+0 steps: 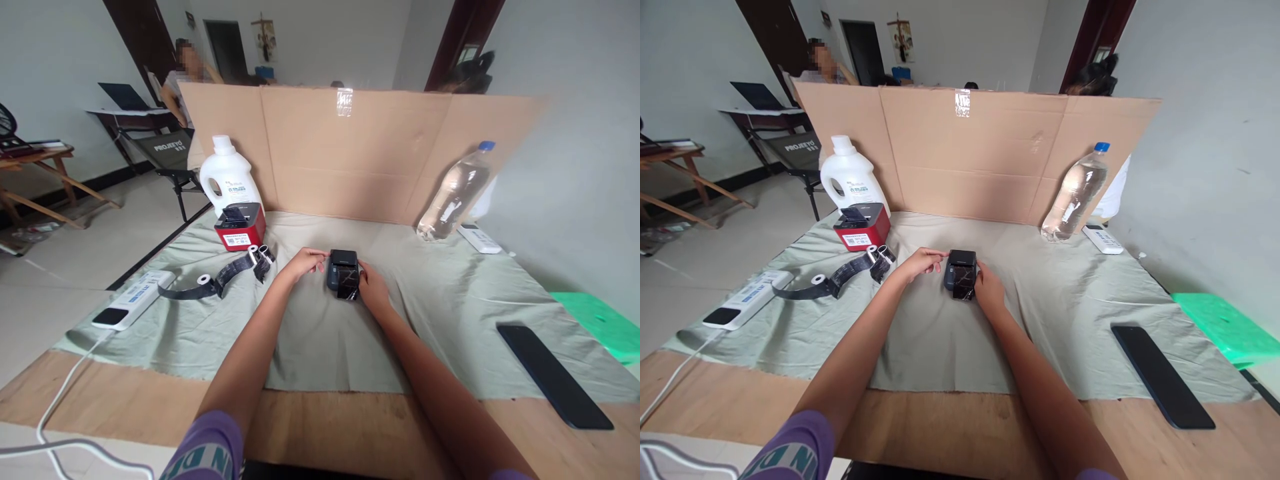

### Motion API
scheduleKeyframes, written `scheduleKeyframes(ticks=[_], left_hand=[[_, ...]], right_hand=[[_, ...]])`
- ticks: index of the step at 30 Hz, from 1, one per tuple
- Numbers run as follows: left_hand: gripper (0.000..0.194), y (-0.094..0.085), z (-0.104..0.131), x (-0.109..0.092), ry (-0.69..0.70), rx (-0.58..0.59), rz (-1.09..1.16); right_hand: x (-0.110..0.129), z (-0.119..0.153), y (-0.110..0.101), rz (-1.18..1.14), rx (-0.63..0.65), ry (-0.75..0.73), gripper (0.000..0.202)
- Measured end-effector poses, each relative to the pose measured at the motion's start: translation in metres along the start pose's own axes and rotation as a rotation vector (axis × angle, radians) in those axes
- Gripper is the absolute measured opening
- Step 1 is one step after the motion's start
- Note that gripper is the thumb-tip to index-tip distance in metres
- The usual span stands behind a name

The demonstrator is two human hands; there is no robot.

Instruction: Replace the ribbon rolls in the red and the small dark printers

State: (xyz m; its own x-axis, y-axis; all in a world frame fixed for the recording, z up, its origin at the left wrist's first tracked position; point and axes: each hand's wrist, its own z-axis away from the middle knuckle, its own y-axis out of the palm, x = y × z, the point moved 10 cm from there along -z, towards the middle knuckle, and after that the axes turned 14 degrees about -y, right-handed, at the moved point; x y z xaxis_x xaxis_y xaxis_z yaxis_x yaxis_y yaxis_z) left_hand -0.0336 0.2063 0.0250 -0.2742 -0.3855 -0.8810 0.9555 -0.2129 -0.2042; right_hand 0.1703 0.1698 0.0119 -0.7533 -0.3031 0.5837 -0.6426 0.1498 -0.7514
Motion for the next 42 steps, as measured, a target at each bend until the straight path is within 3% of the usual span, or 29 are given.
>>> scheduleKeyframes(ticks=[11, 28, 42], left_hand=[[0.049, -0.001, -0.003, 0.005, 0.046, -0.012, 0.103], [0.05, 0.01, -0.008, 0.018, 0.057, 0.061, 0.319], [0.072, 0.023, -0.004, 0.022, 0.071, 0.102, 0.176]], right_hand=[[0.0, -0.001, 0.001, -0.006, -0.005, -0.013, 0.048], [0.0, -0.002, 0.001, -0.035, -0.011, -0.017, 0.045], [0.0, -0.002, 0.001, -0.008, -0.001, -0.002, 0.047]])
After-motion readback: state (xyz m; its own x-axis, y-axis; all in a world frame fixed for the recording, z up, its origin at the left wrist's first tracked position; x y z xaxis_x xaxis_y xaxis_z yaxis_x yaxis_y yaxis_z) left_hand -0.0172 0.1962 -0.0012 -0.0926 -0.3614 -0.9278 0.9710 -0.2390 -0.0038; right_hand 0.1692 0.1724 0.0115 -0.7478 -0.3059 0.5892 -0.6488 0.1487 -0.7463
